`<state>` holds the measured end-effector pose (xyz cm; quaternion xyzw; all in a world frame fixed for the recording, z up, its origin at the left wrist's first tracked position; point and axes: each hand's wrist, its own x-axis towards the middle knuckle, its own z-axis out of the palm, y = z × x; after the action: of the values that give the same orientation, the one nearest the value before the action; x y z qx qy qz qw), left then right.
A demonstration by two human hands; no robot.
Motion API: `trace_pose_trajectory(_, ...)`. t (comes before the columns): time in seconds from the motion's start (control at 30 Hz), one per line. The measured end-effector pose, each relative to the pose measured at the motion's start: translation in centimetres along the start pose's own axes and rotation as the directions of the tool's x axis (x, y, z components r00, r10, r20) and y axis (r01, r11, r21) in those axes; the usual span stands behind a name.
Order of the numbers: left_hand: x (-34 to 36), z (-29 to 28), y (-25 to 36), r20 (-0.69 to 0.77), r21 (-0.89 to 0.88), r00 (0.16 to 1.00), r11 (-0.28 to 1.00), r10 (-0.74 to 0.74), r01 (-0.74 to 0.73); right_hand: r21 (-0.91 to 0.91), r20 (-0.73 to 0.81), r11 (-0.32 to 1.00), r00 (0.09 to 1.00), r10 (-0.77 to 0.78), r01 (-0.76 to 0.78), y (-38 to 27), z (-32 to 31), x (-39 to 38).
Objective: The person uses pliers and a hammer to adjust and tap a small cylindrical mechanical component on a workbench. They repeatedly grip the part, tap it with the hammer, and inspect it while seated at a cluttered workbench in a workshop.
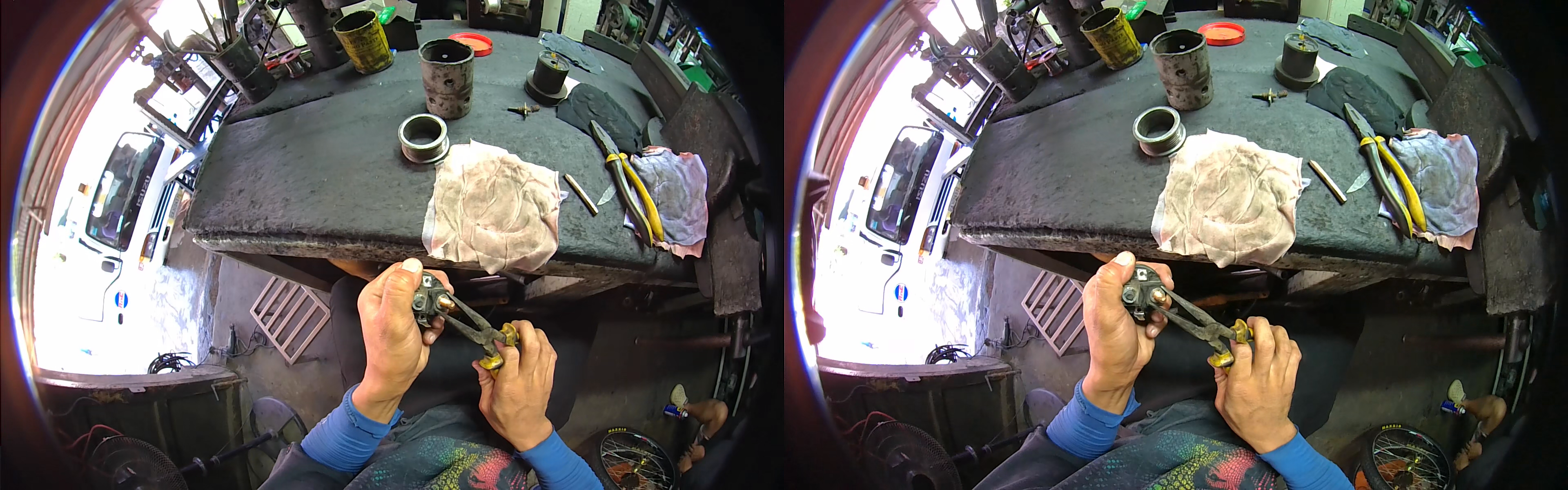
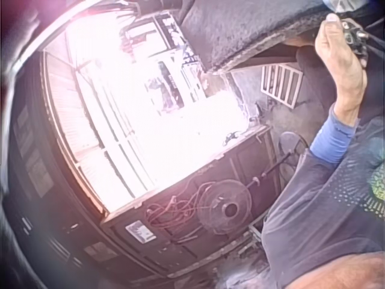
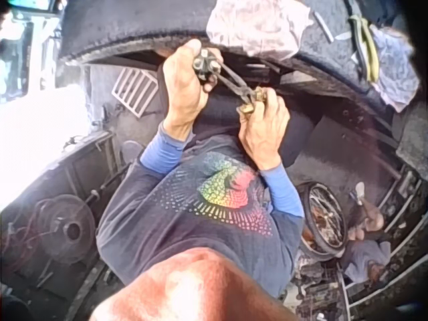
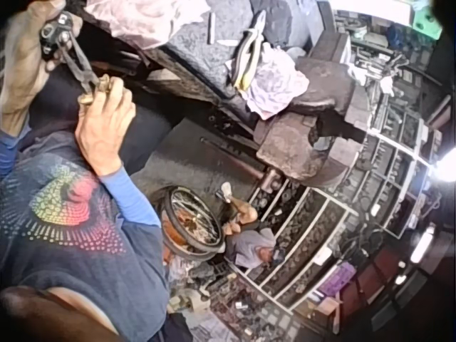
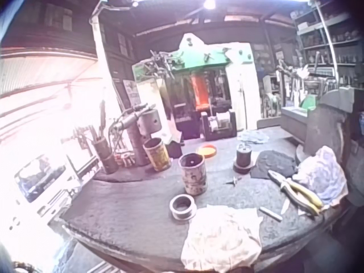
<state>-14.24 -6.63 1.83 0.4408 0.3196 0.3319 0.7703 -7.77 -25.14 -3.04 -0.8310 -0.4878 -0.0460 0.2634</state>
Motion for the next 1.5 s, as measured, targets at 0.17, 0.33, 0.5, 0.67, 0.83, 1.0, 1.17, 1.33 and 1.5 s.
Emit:
trace_pose_trajectory(0.17, -0.1, -0.3, 0.0, 0.008, 0.029, 1.000, 1.000, -0.009, 0.009, -0.010, 0.066, 1.000, 0.998, 0.004, -0.004, -0.1, -0.4, -0.4)
trace_pose_trajectory(0.33, -0.2, -0.8, -0.3, 0.007, -0.025, 0.999, 0.999, -0.042, 0.043, -0.029, 0.092, 1.000, 0.996, 0.005, -0.002, -0.3, -0.7, -0.6)
trace_pose_trajectory(0.5, -0.2, -1.3, -0.4, 0.008, 0.017, 0.998, 0.998, -0.063, 0.062, 0.003, 0.027, 0.998, 0.998, -0.059, 0.059, 0.2, -0.7, -0.7)
trace_pose_trajectory(0.67, -0.4, -1.1, -0.3, -0.010, 0.005, 0.998, 0.998, -0.069, 0.069, 0.150, -0.173, 0.983, 0.982, -0.078, 0.104, 1.8, 0.5, -1.3)
trace_pose_trajectory(0.83, -0.5, -1.1, -0.2, -0.014, -0.017, 0.999, 0.999, -0.051, 0.051, 0.179, -0.115, 0.984, 0.993, 0.034, -0.013, 0.3, -0.6, 0.2)
trace_pose_trajectory(1.0, -0.5, -0.3, -0.7, -0.053, 0.011, 0.998, 1.000, 0.020, -0.020, 0.130, -0.001, 0.989, 0.998, 0.065, -0.065, 1.2, 0.4, 0.1)
trace_pose_trajectory(1.17, -0.1, 0.1, -0.7, -0.073, 0.021, 0.995, 0.998, 0.062, -0.061, 0.153, -0.035, 0.988, 0.999, 0.018, -0.012, 2.1, 1.6, 0.8)
trace_pose_trajectory(1.33, -0.2, 0.1, -0.6, -0.088, 0.000, 0.996, 1.000, -0.012, 0.012, 0.130, -0.048, 0.992, 0.999, -0.002, 0.008, 2.8, 2.1, 0.9)
trace_pose_trajectory(1.5, -0.2, -0.3, -0.5, -0.084, 0.044, 0.994, 0.996, -0.070, 0.074, 0.121, -0.018, 0.992, 1.000, -0.021, 0.023, 3.1, 1.7, 1.1)
